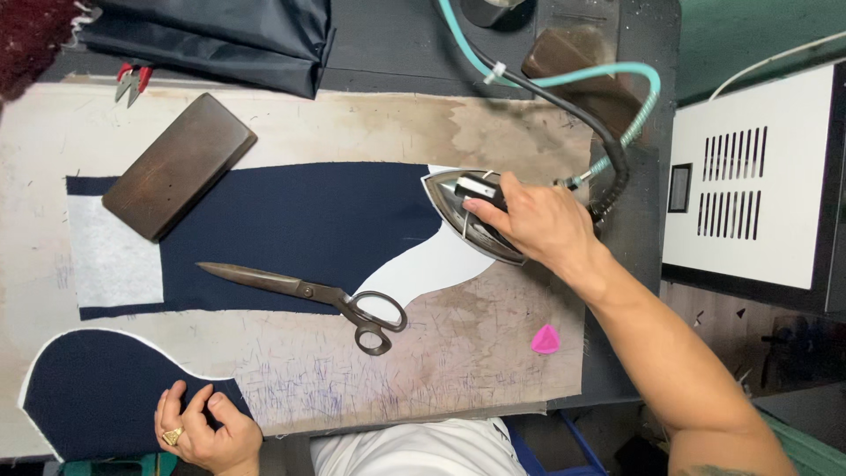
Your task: The person irons pieces of dark fabric using a steam iron, cuts around the edges of a fabric panel with shears, and marks the fabric using a ruler, pen, and tailor's chalk.
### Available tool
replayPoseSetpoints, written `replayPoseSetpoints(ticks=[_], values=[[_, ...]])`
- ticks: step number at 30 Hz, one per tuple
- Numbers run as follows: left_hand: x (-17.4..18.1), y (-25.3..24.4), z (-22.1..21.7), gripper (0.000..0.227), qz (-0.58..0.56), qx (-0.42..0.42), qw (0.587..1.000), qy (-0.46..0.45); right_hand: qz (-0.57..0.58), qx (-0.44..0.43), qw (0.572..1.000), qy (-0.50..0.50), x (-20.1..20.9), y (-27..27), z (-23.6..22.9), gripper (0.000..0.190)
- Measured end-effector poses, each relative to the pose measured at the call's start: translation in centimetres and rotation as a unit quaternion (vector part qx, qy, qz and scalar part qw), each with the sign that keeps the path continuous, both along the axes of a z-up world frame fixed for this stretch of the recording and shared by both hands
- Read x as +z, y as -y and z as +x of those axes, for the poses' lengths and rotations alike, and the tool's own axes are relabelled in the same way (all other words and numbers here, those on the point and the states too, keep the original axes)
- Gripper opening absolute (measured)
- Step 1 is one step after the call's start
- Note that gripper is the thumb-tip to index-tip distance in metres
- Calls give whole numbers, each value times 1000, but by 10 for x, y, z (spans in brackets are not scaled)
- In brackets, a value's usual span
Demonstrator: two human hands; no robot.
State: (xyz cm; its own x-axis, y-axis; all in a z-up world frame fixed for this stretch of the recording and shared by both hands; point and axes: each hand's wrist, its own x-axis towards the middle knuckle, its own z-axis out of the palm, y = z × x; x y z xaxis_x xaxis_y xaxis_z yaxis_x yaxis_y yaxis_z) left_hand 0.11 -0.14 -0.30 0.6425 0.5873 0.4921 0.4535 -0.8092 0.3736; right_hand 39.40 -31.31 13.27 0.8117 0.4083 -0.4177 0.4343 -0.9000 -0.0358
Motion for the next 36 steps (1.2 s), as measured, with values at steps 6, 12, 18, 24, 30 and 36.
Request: replayPoseSetpoints(ticks=[6, 12, 18, 24, 30, 36], values=[[4, 5, 4, 12, -5, 24, 999, -22, 15, 52, 999, -1, 7, -26, 43, 66], [5, 4, 7, 16, -2, 28, 1000, -13, 37, 15, 998, 39, 2, -3, 64, 72], [2, -1, 0, 12, 5, 13, 1000, 0, 97, -194, 975, -54, 38, 24, 54, 56], [6, -1, 1, 10, 3, 4, 1000, -7, 71, -233, 965, -97, 48, 15, 10, 52], [8, -2, 2, 11, 5, 7, 1000, -4, -39, -5, 998, -48, 10, -4, -9, 65], [7, -1, 2, 11, -15, 6, 1000, -5, -20, -27, 998, -59, 6, -21, -5, 63]])
